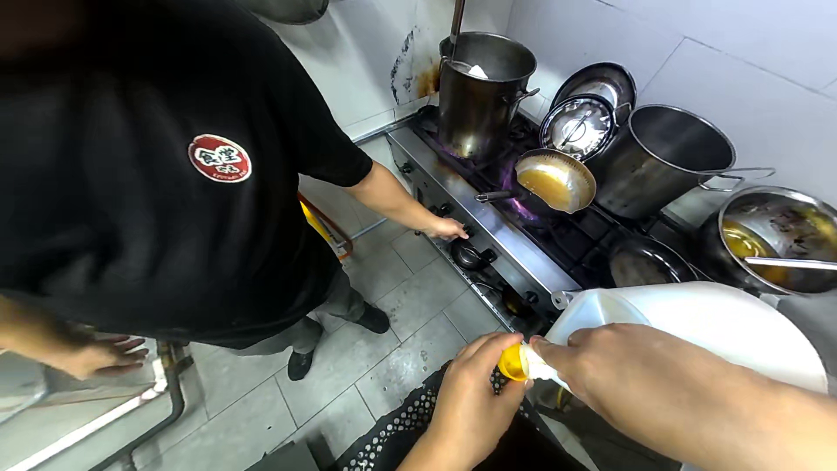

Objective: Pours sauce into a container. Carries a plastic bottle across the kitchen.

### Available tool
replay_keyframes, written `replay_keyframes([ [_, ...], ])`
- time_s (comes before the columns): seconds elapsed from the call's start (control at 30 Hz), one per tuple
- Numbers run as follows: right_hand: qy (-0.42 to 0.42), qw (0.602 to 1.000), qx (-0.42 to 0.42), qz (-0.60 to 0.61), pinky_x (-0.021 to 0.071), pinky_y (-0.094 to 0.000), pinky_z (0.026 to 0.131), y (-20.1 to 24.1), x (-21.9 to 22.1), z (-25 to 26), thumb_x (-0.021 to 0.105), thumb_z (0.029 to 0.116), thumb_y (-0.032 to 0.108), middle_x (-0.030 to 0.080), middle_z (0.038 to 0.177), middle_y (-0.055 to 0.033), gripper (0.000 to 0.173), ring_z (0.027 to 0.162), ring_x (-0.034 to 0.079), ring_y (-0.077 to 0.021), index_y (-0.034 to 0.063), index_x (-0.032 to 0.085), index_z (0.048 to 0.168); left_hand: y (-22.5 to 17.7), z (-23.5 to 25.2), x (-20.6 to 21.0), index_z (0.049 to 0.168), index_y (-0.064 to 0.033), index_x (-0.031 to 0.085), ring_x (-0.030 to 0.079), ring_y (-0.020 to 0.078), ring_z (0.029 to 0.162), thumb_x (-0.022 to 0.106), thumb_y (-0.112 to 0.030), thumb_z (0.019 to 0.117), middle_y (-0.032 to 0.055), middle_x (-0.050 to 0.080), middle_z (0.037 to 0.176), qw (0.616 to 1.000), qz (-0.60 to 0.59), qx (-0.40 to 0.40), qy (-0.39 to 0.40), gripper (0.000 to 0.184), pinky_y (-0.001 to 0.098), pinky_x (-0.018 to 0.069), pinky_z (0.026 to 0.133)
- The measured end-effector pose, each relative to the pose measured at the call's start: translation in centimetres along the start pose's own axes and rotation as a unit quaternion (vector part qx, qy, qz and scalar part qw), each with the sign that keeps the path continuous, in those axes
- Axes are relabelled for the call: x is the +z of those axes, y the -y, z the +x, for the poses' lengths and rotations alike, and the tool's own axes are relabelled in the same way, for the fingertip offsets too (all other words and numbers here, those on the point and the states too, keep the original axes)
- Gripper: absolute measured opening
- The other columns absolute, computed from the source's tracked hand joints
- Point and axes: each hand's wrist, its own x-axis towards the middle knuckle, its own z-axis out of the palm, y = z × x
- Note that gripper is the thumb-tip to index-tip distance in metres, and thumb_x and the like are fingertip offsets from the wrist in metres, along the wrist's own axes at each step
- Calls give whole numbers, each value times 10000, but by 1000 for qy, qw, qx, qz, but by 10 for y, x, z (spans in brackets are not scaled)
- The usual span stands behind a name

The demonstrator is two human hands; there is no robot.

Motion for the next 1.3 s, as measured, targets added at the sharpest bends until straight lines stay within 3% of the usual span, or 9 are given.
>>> replay_keyframes([
  [0.1,15,1000,9,-12,568,-479,564,-2,-3,3,587,1003,213,668,786,-119,350,674,688,-319,113,641,1334,0,4,1,1310,-195,689,656,79,1127,810,-249,871,-29,678,1291,1000,1,-6,9,459,278,585,923],
  [0.23,0,999,10,-33,560,-453,535,-6,-3,5,620,975,204,650,743,-97,300,632,672,-290,117,679,1257,3,8,4,1308,-193,688,657,83,1139,807,-249,874,-34,680,1289,1000,4,-3,14,454,300,588,941],
  [0.7,47,998,18,-41,570,-458,579,-14,-11,15,577,1008,213,671,788,-106,327,688,686,-297,123,663,1310,6,20,7,1305,-166,687,643,101,1184,809,-211,866,-18,677,1298,999,-27,-4,19,457,332,570,1005],
  [0.9,-46,998,6,-29,545,-443,502,-24,-6,11,606,979,211,636,697,-64,307,593,653,-261,155,700,1265,6,27,4,1314,-151,681,667,99,1126,816,-214,867,-4,681,1275,996,-81,-26,12,471,298,597,945],
  [1.07,-94,993,26,68,578,-447,558,-38,-6,5,592,984,267,680,761,-35,369,633,674,-221,229,683,1340,2,37,-4,1301,-153,691,679,88,1065,830,-229,856,-5,693,1241,996,-84,-25,-12,473,261,603,872],
  [1.3,-260,952,2,159,579,-316,595,-60,7,-13,534,1000,348,722,837,55,371,668,658,-66,260,704,1317,0,58,-22,1299,-156,686,696,109,994,828,-223,858,-4,711,1189,995,-95,-23,-20,468,272,608,819],
])
